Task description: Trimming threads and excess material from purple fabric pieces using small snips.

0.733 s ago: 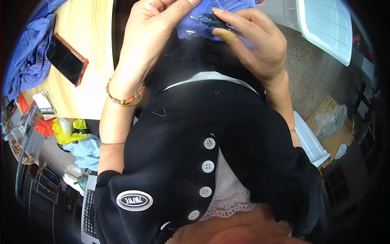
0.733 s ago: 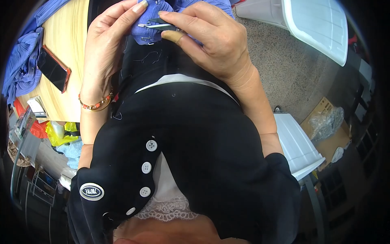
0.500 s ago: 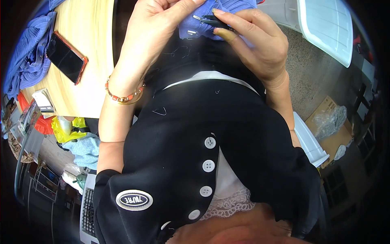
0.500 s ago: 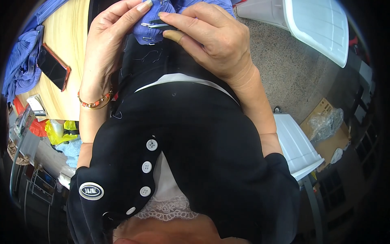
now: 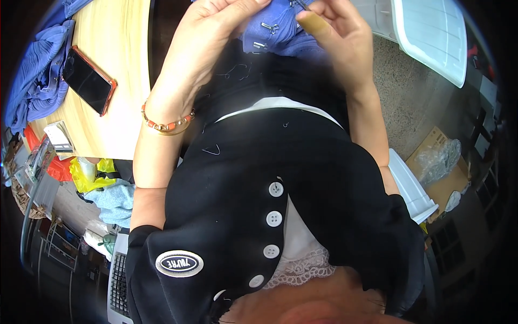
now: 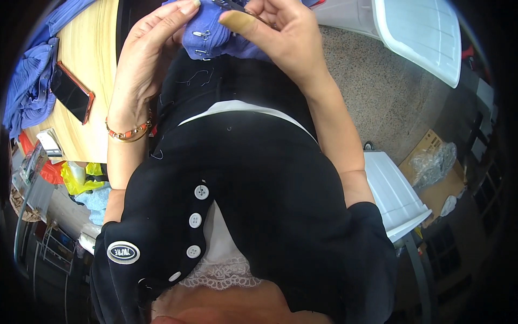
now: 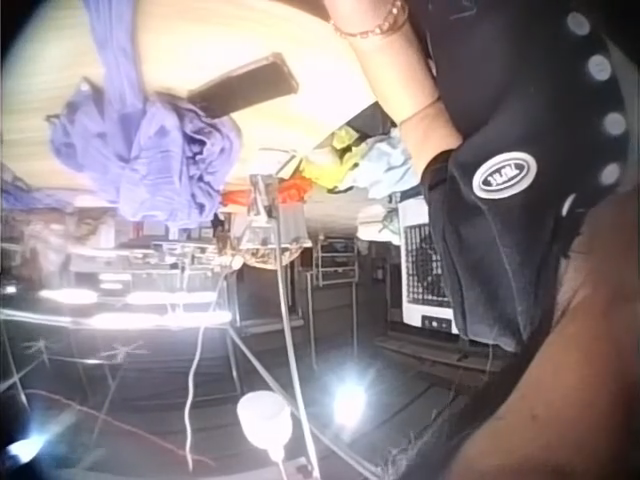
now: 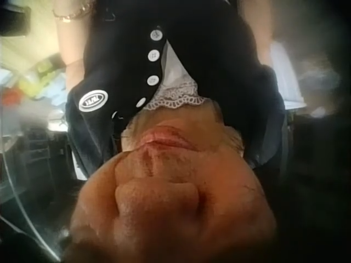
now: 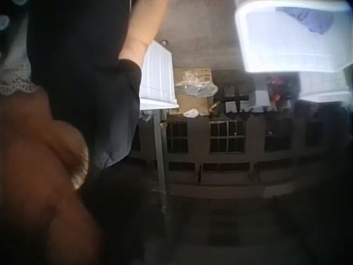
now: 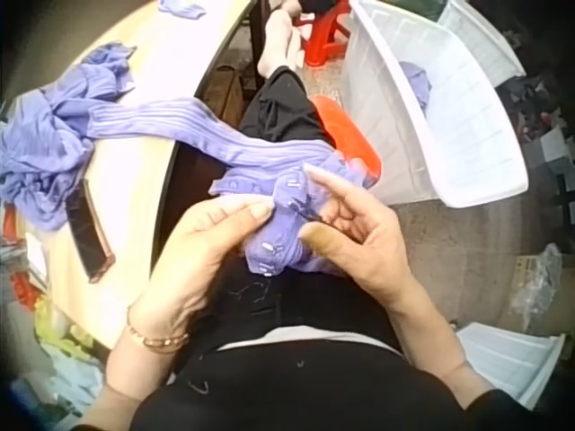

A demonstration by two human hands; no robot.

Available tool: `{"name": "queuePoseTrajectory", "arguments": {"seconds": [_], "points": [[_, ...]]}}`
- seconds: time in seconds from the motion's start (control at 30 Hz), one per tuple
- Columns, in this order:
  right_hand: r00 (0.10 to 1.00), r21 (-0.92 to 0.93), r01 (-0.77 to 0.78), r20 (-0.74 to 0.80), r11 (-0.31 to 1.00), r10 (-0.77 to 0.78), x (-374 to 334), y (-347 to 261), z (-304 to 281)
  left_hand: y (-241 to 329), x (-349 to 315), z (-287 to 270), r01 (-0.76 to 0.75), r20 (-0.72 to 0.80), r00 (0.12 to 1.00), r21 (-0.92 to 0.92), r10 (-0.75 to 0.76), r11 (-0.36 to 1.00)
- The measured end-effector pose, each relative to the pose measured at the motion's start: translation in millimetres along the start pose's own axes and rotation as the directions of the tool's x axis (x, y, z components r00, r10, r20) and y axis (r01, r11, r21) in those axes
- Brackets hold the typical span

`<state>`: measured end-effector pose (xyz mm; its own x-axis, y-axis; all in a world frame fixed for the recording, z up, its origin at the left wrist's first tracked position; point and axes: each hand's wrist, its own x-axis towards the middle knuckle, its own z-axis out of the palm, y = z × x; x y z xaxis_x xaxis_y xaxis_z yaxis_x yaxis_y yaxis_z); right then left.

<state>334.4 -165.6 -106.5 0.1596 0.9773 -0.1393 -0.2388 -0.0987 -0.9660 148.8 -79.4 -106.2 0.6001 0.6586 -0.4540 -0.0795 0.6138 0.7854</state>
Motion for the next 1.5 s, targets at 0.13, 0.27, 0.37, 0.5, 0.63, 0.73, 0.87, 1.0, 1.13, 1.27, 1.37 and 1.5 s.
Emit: {"name": "queuePoseTrajectory", "arguments": {"seconds": [0.13, 0.27, 0.37, 0.5, 0.63, 0.73, 0.87, 1.0, 1.13, 1.27, 1.37, 1.5], "points": [[0.984, 0.112, -0.16, 0.093, 0.981, 0.15, 19, 28, -14, 6, 4, -28, 0.233, 0.155, 0.964, -0.095, -0.217, 0.968], [0.991, -0.06, -0.11, 0.067, 0.992, 0.114, 26, 14, -11, -3, 4, -34, 0.082, 0.111, 0.991, -0.087, -0.072, 0.993], [0.998, -0.068, -0.064, -0.001, 0.996, 0.064, 30, 7, -9, -1, 1, -35, 0.014, 0.074, 0.997, 0.143, -0.025, 0.99], [0.999, -0.062, -0.022, -0.044, 0.998, 0.02, 32, 3, -9, -14, -4, -31, -0.032, 0.089, 0.996, 0.127, 0.02, 0.991], [1.0, -0.057, 0.004, -0.024, 0.998, -0.006, 32, 4, -13, -4, -4, -38, 0.016, 0.145, 0.989, 0.061, -0.025, 0.998], [0.989, 0.01, 0.135, -0.066, 0.991, -0.134, 31, 11, -7, 1, -11, -28, 0.004, 0.112, 0.994, 0.032, -0.007, 0.999], [0.975, -0.18, 0.221, 0.009, 0.959, -0.223, 11, -5, -6, 4, -12, -30, 0.001, 0.056, 0.998, -0.048, 0.002, 0.999], [0.886, -0.488, 0.431, 0.07, 0.759, -0.458, -1, 8, -10, 8, -17, -20, -0.031, 0.035, 0.999, -0.048, 0.033, 0.998], [0.851, -0.59, 0.498, 0.193, 0.635, -0.488, -9, 4, -8, 7, -16, -19, -0.011, 0.036, 0.999, -0.07, 0.014, 0.997], [0.795, -0.628, 0.562, 0.231, 0.538, -0.56, -6, 4, -7, 7, -15, -16, -0.027, 0.001, 1.0, -0.043, 0.027, 0.999], [0.796, -0.677, 0.553, 0.255, 0.486, -0.549, -7, 6, -8, 6, -16, -21, 0.011, 0.006, 1.0, -0.014, -0.011, 1.0], [0.791, -0.718, 0.546, 0.272, 0.433, -0.547, -7, 9, -10, 5, -15, -20, 0.005, 0.003, 1.0, 0.002, -0.005, 1.0]]}}
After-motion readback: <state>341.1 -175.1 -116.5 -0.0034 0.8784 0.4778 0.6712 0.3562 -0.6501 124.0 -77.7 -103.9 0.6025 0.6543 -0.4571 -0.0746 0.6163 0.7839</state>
